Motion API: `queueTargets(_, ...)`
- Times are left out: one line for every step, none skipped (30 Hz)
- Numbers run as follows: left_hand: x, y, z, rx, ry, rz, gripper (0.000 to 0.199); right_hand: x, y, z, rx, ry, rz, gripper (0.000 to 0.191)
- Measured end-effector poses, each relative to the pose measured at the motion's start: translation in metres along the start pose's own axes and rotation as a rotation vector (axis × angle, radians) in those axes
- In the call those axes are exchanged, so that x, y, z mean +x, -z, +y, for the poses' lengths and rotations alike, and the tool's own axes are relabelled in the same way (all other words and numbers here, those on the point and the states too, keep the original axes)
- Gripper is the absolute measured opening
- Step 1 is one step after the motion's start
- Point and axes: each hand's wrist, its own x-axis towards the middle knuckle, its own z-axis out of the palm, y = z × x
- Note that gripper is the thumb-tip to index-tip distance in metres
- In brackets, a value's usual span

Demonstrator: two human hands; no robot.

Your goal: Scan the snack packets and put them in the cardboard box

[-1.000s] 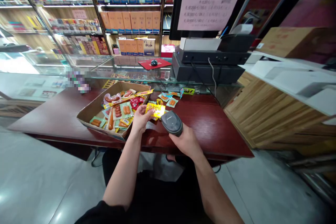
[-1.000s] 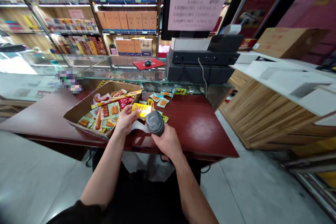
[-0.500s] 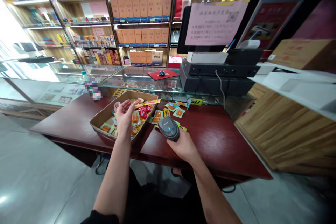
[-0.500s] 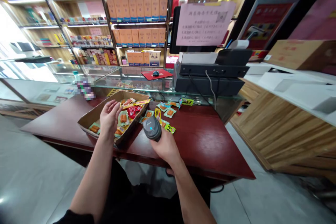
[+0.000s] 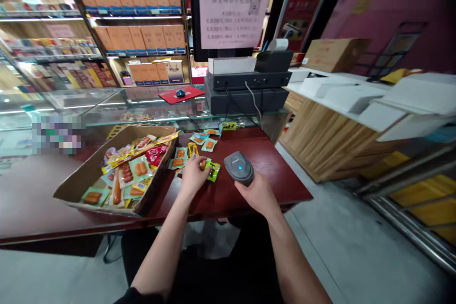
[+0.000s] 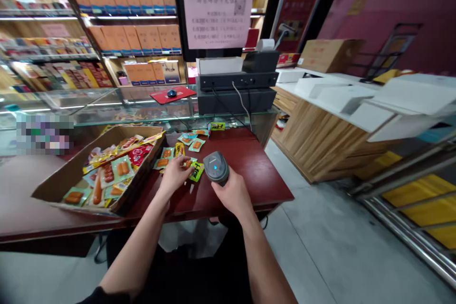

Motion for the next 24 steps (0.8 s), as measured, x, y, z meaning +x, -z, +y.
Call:
queueTargets(-0.001, -0.003, 0.004, 0.147, -0.026, -0.024, 0.034, -0.002, 0.003, 0.004, 0.000, -0.001, 0.014, 0.035)
queueTargets(-0.002, -0.006, 0.008, 0.275, -0.047, -0.043, 0.037, -0.003, 0.006, 0.006, 0.000, -0.001, 0.026, 0.037)
queueTargets(-0.003, -0.008, 0.012, 0.379, -0.065, -0.062, 0.040, -0.005, 0.008, 0.009, -0.001, -0.002, 0.033, 0.038)
queueTargets(-0.002, -0.010, 0.016, 0.461, -0.089, -0.084, 0.043, -0.007, 0.010, 0.010, 0.000, -0.004, 0.036, 0.038)
queueTargets(-0.001, -0.012, 0.018, 0.522, -0.120, -0.105, 0.046, -0.009, 0.012, 0.012, 0.003, -0.009, 0.032, 0.038)
queueTargets(0.001, -0.013, 0.020, 0.565, -0.159, -0.126, 0.048, -0.010, 0.014, 0.013, 0.007, -0.016, 0.026, 0.037)
queueTargets(0.004, -0.015, 0.021, 0.595, -0.199, -0.151, 0.050, -0.012, 0.016, 0.015, 0.011, -0.025, 0.020, 0.036)
queueTargets(0.007, -0.017, 0.022, 0.616, -0.234, -0.180, 0.052, -0.013, 0.018, 0.016, 0.014, -0.037, 0.018, 0.035)
queueTargets(0.011, -0.019, 0.021, 0.633, -0.258, -0.213, 0.053, -0.014, 0.020, 0.018, 0.015, -0.048, 0.020, 0.034)
queueTargets(0.015, -0.020, 0.021, 0.646, -0.270, -0.250, 0.053, -0.016, 0.022, 0.020, 0.016, -0.058, 0.026, 0.034)
queueTargets(0.019, -0.022, 0.020, 0.659, -0.271, -0.284, 0.051, -0.017, 0.024, 0.022, 0.016, -0.066, 0.034, 0.034)
queueTargets(0.024, -0.023, 0.019, 0.669, -0.266, -0.311, 0.049, -0.018, 0.027, 0.023, 0.015, -0.074, 0.042, 0.033)
queueTargets(0.028, -0.024, 0.018, 0.674, -0.260, -0.326, 0.047, -0.019, 0.029, 0.025, 0.014, -0.081, 0.049, 0.033)
queueTargets(0.032, -0.025, 0.017, 0.670, -0.257, -0.328, 0.044, -0.020, 0.031, 0.026, 0.016, -0.088, 0.052, 0.032)
queueTargets(0.035, -0.025, 0.017, 0.656, -0.252, -0.323, 0.042, -0.021, 0.033, 0.027, 0.019, -0.094, 0.055, 0.031)
queueTargets(0.038, -0.025, 0.016, 0.628, -0.244, -0.313, 0.040, -0.021, 0.035, 0.027, 0.022, -0.098, 0.057, 0.031)
queueTargets(0.041, -0.025, 0.016, 0.586, -0.233, -0.301, 0.035, -0.022, 0.036, 0.027, 0.027, -0.101, 0.058, 0.031)
queueTargets(0.043, -0.024, 0.015, 0.533, -0.218, -0.289, 0.029, -0.023, 0.037, 0.027, 0.033, -0.102, 0.059, 0.032)
queueTargets(0.045, -0.022, 0.015, 0.469, -0.195, -0.275, 0.021, -0.023, 0.037, 0.026, 0.037, -0.102, 0.059, 0.033)
queueTargets(0.046, -0.019, 0.014, 0.388, -0.161, -0.259, 0.013, -0.023, 0.036, 0.026, 0.038, -0.103, 0.059, 0.033)
queueTargets(0.046, -0.016, 0.013, 0.290, -0.118, -0.242, 0.009, -0.024, 0.035, 0.025, 0.040, -0.102, 0.055, 0.034)
queueTargets(0.046, -0.013, 0.012, 0.175, -0.066, -0.221, 0.008, -0.023, 0.034, 0.023, 0.042, -0.100, 0.049, 0.034)
queueTargets(0.045, -0.009, 0.011, 0.047, -0.009, -0.199, 0.009, -0.023, 0.031, 0.022, 0.043, -0.097, 0.040, 0.035)
queueTargets(0.044, -0.006, 0.009, -0.087, 0.046, -0.174, 0.012, -0.023, 0.028, 0.020, 0.044, -0.091, 0.029, 0.035)
